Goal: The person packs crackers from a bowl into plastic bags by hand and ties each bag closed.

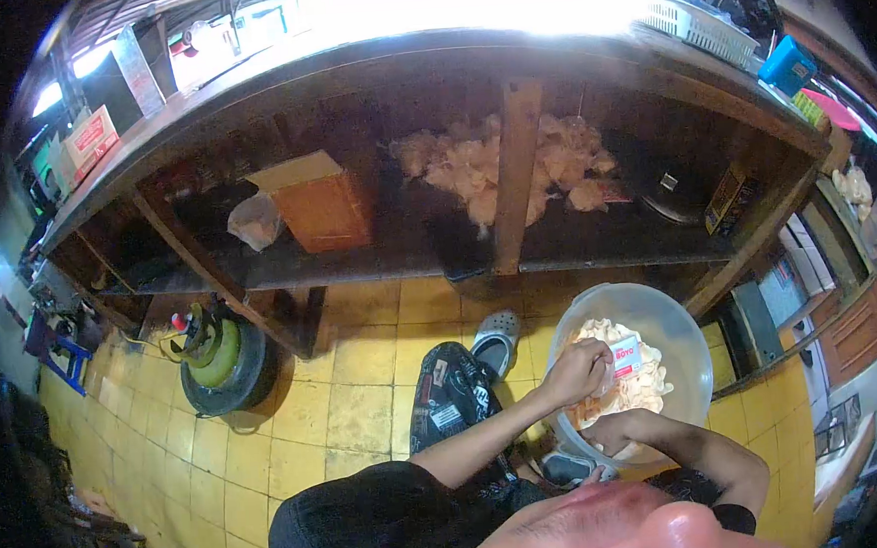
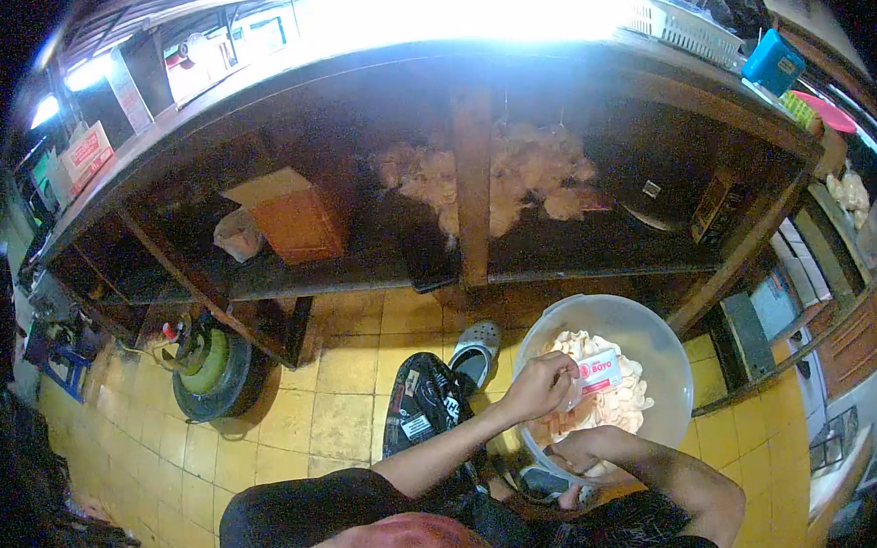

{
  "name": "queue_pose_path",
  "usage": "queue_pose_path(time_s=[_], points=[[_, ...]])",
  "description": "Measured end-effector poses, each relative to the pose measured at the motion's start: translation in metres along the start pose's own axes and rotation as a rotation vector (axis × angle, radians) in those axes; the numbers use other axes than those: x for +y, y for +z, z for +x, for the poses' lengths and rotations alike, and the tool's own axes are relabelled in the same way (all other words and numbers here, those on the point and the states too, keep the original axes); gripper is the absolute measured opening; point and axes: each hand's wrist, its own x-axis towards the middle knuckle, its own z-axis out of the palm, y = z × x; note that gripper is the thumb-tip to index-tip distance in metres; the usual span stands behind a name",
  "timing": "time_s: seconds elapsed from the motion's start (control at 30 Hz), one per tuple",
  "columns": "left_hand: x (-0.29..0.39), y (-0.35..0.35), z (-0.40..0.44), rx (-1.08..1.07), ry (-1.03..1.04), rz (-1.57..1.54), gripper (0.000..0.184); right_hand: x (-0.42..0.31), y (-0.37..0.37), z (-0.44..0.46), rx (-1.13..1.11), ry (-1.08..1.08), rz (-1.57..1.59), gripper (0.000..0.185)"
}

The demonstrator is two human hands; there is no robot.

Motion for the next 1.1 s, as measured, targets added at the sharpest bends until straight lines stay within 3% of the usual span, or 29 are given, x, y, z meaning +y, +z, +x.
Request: queue_pose_path(time_s=[0.13,0.17,0.2,0.27,0.3,0.4,0.47,0.7,0.8,0.87,0.93,1.0,1.03,1.1], points=[[0.004,-0.002,0.000,-0.001,-0.023,0.007,0.011,-0.013,-0.013,0.003,0.050,-0.002,0.020,0.052],[0.005,-0.002,0.000,0.002,-0.026,0.000,0.011,-0.017,-0.019,0.001,-0.135,0.110,-0.011,0.060],[0.006,-0.003,0.000,0.005,-0.028,-0.006,0.011,-0.023,-0.022,-0.004,-0.134,0.110,-0.010,0.060],[0.002,0.000,-0.001,0.006,-0.032,-0.006,0.011,-0.035,-0.024,-0.016,-0.146,0.338,0.369,0.066],[0.001,0.001,0.000,0.007,-0.035,-0.006,0.011,-0.038,-0.023,-0.020,-0.145,0.338,0.369,0.066],[-0.001,0.001,-0.001,0.007,-0.031,0.002,0.012,-0.035,-0.017,-0.023,-0.021,0.260,0.528,0.069],[-0.002,0.002,-0.001,0.019,-0.001,0.016,0.012,-0.022,-0.013,-0.016,-0.050,0.141,0.349,0.065],[0.003,0.000,-0.001,0.031,-0.032,0.007,0.012,0.000,-0.016,-0.014,-0.042,-0.024,0.223,0.060],[0.006,-0.003,0.000,0.068,-0.083,0.001,0.012,-0.001,-0.019,-0.026,0.080,0.062,0.105,0.053],[0.004,-0.004,0.001,0.102,-0.078,0.028,0.013,-0.008,-0.030,-0.049,0.393,0.031,0.294,0.044],[0.004,-0.002,0.002,0.136,-0.074,0.053,0.014,-0.032,-0.053,-0.086,0.465,0.002,0.373,0.038],[0.007,0.001,0.003,0.191,-0.128,0.047,0.019,-0.040,-0.061,-0.109,0.575,0.063,0.765,0.032],[0.007,0.002,0.003,0.190,-0.130,0.045,0.019,-0.038,-0.060,-0.114,0.573,0.065,0.767,0.032],[0.008,0.004,0.005,0.207,-0.081,0.113,0.025,-0.032,-0.057,-0.124,0.791,-0.107,0.899,0.029]])
